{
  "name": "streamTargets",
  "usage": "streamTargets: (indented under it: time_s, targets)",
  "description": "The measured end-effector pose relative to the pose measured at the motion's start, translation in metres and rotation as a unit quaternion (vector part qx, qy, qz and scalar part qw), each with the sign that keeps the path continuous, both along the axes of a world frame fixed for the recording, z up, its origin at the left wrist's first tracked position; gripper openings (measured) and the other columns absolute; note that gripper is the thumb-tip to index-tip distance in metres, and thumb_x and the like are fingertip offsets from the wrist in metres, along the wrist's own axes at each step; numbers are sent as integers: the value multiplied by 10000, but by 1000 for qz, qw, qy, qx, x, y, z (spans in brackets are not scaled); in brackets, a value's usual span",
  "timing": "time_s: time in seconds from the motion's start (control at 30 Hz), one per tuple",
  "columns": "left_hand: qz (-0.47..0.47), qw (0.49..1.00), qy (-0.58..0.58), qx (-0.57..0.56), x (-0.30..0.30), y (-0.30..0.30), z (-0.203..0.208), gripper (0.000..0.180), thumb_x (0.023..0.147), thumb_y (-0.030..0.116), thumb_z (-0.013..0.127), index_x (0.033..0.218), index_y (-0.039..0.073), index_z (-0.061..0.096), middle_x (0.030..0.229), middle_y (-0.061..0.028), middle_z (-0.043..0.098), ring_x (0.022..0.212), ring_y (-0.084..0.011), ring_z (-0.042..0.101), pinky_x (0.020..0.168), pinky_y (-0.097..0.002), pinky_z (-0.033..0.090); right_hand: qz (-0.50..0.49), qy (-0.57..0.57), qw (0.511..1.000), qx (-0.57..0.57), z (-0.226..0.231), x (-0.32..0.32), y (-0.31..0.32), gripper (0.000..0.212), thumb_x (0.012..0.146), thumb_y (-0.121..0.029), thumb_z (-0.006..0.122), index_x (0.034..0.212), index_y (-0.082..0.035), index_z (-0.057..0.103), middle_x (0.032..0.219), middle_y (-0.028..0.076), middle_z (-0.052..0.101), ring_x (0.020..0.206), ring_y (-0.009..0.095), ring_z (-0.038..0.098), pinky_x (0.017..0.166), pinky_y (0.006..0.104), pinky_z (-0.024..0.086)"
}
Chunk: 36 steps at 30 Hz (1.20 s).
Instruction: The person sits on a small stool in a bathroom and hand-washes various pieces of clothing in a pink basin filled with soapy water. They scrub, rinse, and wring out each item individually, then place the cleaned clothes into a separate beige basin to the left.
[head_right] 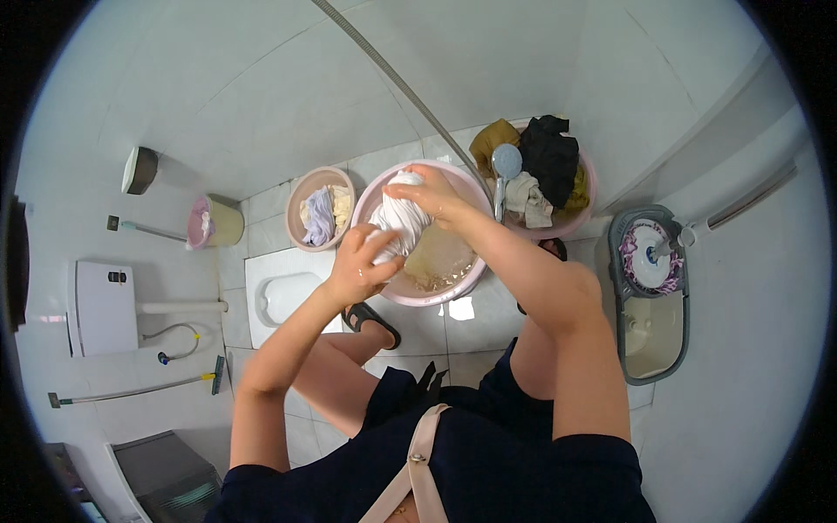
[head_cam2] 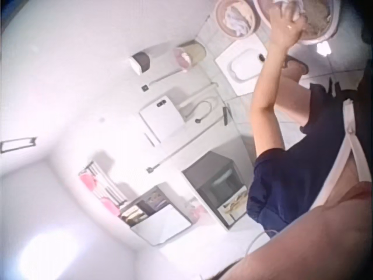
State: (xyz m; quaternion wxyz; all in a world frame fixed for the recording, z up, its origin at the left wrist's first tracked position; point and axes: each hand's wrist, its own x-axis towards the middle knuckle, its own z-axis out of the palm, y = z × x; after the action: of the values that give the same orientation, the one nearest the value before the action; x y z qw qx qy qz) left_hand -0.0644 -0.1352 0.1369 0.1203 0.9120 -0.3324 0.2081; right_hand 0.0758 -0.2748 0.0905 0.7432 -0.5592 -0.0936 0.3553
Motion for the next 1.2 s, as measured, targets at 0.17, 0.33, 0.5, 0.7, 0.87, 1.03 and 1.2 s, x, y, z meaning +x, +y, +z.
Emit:
streamTargets:
  time_s: [0.17, 0.33, 0.5, 0.7, 0.87, 1.03, 1.2]
  targets:
    - [188, 737, 222, -611, -6, -21, -18, 681, 730, 367, 623, 1335, 166, 385, 1425, -127, 307, 1288, -326, 295, 1034, -459, 285, -155, -269, 947, -86, 17, 2, 0, 385, 690, -175, 751, 1000, -20, 585, 968, 106, 600, 855, 172, 587, 707, 282, 476]
    - [237, 304, 504, -773, 11, -19, -2, 652, 889, 594, 321, 1393, 184, 271, 1359, -111, 411, 1198, -295, 440, 1007, -484, 351, -147, -623, 767, -49, 52, -34, -10, 345, 590, -182, 766, 869, -62, 604, 911, 126, 572, 834, 272, 570, 711, 334, 486]
    - [-101, 161, 548, -814, 3, 19, -100, 638, 856, 592, 368, 1267, 113, 456, 1225, -139, 528, 1098, -302, 535, 952, -452, 431, -68, -734, 671, 79, 69, -77, -9, 319, 545, -191, 773, 791, -76, 604, 893, 103, 561, 819, 294, 565, 691, 370, 492]
    - [-111, 373, 255, -885, 4, 0, -92, 564, 848, 429, 455, 1281, 68, 427, 1266, -147, 498, 1119, -295, 515, 965, -448, 418, -170, -555, 802, 141, 68, -84, -16, 351, 564, -169, 757, 845, -59, 579, 880, 112, 565, 827, 288, 557, 742, 367, 472]
    - [75, 444, 80, -889, 24, -10, 1, 306, 719, 51, 554, 1022, 11, 568, 1157, -174, 548, 1087, -331, 531, 944, -464, 439, -275, -65, 926, 251, 61, -55, -9, 225, 747, -131, 663, 901, -21, 541, 855, 79, 594, 774, 192, 582, 712, 307, 476]
    - [129, 861, -106, -481, 21, -14, 49, 264, 583, -10, 614, 843, 34, 629, 1005, -134, 564, 1009, -347, 566, 875, -453, 462, -176, 186, 917, 306, 41, -30, -3, 199, 810, -181, 627, 906, -20, 557, 859, 83, 605, 777, 187, 611, 703, 322, 506]
    - [58, 963, -121, -234, 8, -32, 82, 269, 447, 52, 664, 710, 108, 652, 829, -75, 568, 866, -320, 583, 688, -362, 464, 87, 234, 936, 248, 39, -11, 2, 220, 791, -189, 596, 927, -16, 583, 852, 82, 617, 726, 177, 614, 657, 326, 517]
